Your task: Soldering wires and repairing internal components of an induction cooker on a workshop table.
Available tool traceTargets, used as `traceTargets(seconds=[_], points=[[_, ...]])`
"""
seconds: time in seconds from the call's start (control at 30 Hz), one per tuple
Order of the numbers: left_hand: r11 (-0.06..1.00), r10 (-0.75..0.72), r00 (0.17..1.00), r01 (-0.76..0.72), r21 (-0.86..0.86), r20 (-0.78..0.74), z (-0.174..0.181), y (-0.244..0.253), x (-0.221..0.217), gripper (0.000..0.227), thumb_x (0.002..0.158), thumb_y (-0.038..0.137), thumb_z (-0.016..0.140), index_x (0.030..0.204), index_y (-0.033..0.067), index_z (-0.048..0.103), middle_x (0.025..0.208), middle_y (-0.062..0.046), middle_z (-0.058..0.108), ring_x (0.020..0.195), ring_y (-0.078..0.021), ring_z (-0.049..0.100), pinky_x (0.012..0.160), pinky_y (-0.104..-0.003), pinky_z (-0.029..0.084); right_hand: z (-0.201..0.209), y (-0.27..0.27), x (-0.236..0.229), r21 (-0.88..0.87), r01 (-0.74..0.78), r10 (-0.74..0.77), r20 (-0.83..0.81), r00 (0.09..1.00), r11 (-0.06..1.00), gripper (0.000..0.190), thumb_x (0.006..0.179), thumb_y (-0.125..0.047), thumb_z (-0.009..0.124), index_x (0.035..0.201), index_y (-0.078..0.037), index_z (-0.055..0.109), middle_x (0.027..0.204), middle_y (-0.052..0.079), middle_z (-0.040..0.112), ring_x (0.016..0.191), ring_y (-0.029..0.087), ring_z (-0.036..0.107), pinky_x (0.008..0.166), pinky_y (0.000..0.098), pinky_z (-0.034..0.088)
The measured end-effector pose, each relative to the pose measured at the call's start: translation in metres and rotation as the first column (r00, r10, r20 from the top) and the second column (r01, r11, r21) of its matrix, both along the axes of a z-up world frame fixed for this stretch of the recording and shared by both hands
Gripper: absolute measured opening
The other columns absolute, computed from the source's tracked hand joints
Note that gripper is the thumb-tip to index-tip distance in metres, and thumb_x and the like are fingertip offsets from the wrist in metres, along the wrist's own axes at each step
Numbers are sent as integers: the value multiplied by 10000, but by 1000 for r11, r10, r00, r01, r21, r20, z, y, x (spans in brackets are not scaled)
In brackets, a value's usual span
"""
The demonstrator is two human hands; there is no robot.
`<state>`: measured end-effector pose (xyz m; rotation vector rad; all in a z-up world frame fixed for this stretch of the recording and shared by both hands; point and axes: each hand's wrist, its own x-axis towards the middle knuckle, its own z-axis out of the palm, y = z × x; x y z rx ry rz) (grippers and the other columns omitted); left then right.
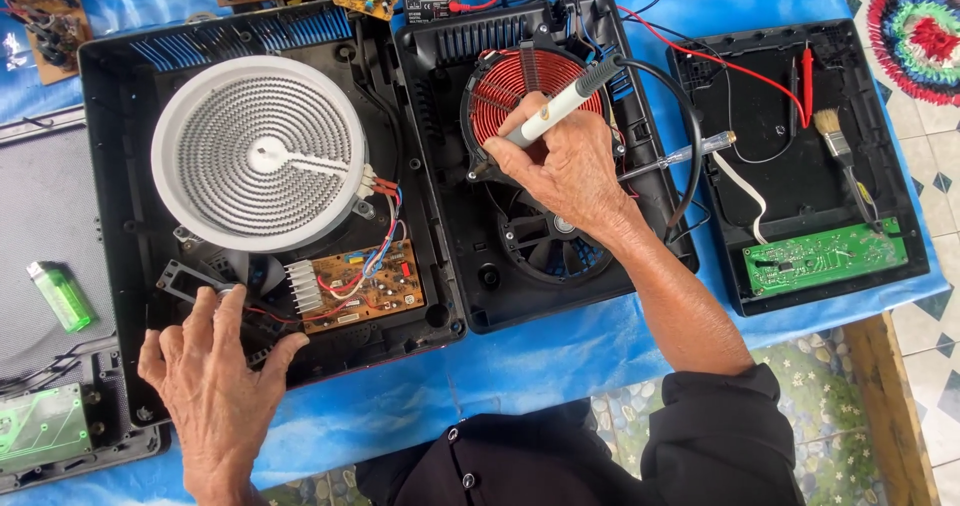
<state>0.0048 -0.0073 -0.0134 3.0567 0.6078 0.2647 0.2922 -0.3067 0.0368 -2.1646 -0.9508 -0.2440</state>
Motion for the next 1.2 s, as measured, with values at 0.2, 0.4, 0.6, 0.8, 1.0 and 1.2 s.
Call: traceTargets(seconds=[0.2,0.4,0.6,0.8,1.0,1.2], points=[[996,-16,999,13,91,27,-7,3,-2,831,777,682,691,1423,159,678,1488,-119,667,1129,-381,628,1156,-527,348,9,-10,-6,143,-76,71,43,997,987,107,1009,-140,736,984,-88,646,823,17,624,618,118,529,536,282,421],[996,-11,1000,8,87,26,-9,4,-3,841,767,683,701,1424,158,682,1499,-113,665,1123,-382,612,1166,-534,337,20,-21,-18,286,-28,43,-44,998,958,83,1027,-114,690,1038,-36,664,781,32,627,665,123,558,609,282,449],[996,-24,999,20,85,47,-9,8,-3,876,763,721,686,1439,165,690,1484,-126,695,1083,-385,592,1164,-524,343,11,-31,-33,274,-73,81,-19,997,959,66,978,-75,682,935,-43,642,704,19,576,578,111,508,538,275,418],[998,-24,999,22,58,46,-8,6,-3,863,764,691,707,1437,152,686,1487,-141,683,1055,-393,591,1172,-527,321,-6,-40,-41,268,-69,71,4,997,961,101,933,-52,624,840,-58,586,625,-1,515,507,104,419,475,269,356],[999,-30,998,27,46,51,-8,5,-4,845,767,658,728,1433,140,680,1491,-154,673,1057,-399,596,1173,-534,320,-11,-44,-44,271,-27,24,11,1000,962,120,906,-51,624,794,-66,583,607,-12,513,493,100,399,473,273,339],[998,-39,998,36,55,58,-8,5,-4,842,790,671,710,1437,134,683,1486,-147,671,1056,-394,597,1177,-540,324,-14,-43,-44,276,-33,30,18,999,961,127,921,-60,617,801,-68,576,603,-16,492,491,94,394,471,262,338]])
